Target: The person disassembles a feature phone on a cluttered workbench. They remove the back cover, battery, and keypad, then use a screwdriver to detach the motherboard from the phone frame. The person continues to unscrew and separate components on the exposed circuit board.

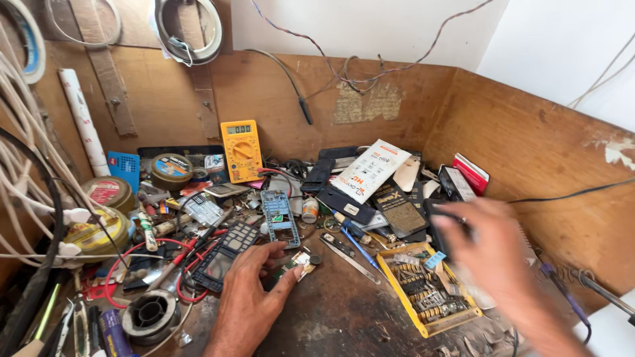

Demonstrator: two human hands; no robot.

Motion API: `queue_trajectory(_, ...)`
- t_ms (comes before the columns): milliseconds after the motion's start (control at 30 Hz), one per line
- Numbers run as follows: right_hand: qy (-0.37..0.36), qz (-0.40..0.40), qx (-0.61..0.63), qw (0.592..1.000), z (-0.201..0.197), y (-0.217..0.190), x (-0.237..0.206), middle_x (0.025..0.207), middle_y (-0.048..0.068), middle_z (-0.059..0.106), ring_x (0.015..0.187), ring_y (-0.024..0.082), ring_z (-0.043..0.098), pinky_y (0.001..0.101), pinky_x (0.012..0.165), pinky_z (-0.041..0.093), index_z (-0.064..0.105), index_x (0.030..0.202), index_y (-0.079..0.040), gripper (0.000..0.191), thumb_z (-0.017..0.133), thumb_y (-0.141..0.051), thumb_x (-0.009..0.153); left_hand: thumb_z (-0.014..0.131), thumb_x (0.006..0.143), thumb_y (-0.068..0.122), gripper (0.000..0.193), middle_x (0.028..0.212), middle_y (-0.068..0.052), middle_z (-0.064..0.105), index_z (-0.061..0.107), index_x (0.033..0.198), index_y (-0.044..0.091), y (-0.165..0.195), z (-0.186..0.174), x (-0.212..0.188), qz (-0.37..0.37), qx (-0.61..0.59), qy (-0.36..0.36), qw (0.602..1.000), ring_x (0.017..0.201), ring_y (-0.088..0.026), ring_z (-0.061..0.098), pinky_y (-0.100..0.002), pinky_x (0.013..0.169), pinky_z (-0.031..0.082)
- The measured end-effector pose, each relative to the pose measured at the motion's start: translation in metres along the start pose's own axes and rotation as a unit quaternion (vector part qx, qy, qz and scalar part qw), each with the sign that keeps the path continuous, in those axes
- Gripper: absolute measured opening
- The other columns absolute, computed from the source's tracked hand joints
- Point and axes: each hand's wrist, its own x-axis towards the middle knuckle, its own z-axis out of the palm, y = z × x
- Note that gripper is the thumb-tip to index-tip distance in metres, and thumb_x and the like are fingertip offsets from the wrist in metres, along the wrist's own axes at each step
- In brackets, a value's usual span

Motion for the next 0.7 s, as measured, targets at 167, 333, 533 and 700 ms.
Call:
queue_trajectory(167, -0.063, 0.038, -0.202, 0.977, -0.065, 0.115, -0.047, 0.096, 0.007, 0.076, 0.09, 0.028, 0.066, 0.0424, 0.093, 0.05, 0.078, 0.115, -0.018, 0.038, 0.074, -0.014, 0.077, 0.082, 0.077, 0.021, 0.046, 0.101, -0.011, 0.073, 0.07, 0.118, 0.005, -0.002, 0.001, -0.002, 0.019, 0.011, 0.002, 1.0, 0.092, -0.023, 0.071, -0.037, 0.08, 0.057)
queue_trajectory(333, -0.117, 0.142, -0.043, 0.982, -0.045, 0.236, -0.109, 0.089, 0.01, 0.072, 0.078, 0.018, 0.07, 0.033, 0.071, 0.062, 0.078, 0.127, -0.022, 0.062, 0.076, 0.006, 0.071, 0.077, 0.081, 0.018, 0.041, 0.101, -0.011, 0.073, 0.07, 0.12, 0.005, -0.006, -0.001, -0.002, 0.027, 0.009, 0.005, 1.0, 0.093, -0.023, 0.071, -0.037, 0.078, 0.058)
queue_trajectory(533, -0.261, 0.191, -0.113, 0.94, 0.008, 0.331, -0.139, 0.092, 0.016, 0.073, 0.083, 0.034, 0.071, 0.0401, 0.08, 0.056, 0.071, 0.143, -0.01, 0.064, 0.063, 0.02, 0.087, 0.077, 0.082, 0.017, 0.037, 0.098, -0.009, 0.074, 0.071, 0.116, 0.004, -0.011, -0.001, -0.001, 0.019, -0.001, 0.025, 1.0, 0.087, -0.023, 0.072, -0.036, 0.074, 0.058)
queue_trajectory(700, -0.09, 0.127, 0.109, 0.982, -0.003, 0.324, -0.134, 0.104, 0.014, 0.081, 0.085, 0.022, 0.08, 0.0328, 0.078, 0.057, 0.079, 0.113, -0.007, 0.055, 0.046, 0.024, 0.082, 0.078, 0.082, 0.018, 0.035, 0.095, -0.01, 0.073, 0.071, 0.113, 0.003, -0.012, 0.0, -0.002, 0.035, 0.011, 0.02, 0.999, 0.084, -0.022, 0.07, -0.036, 0.073, 0.057)
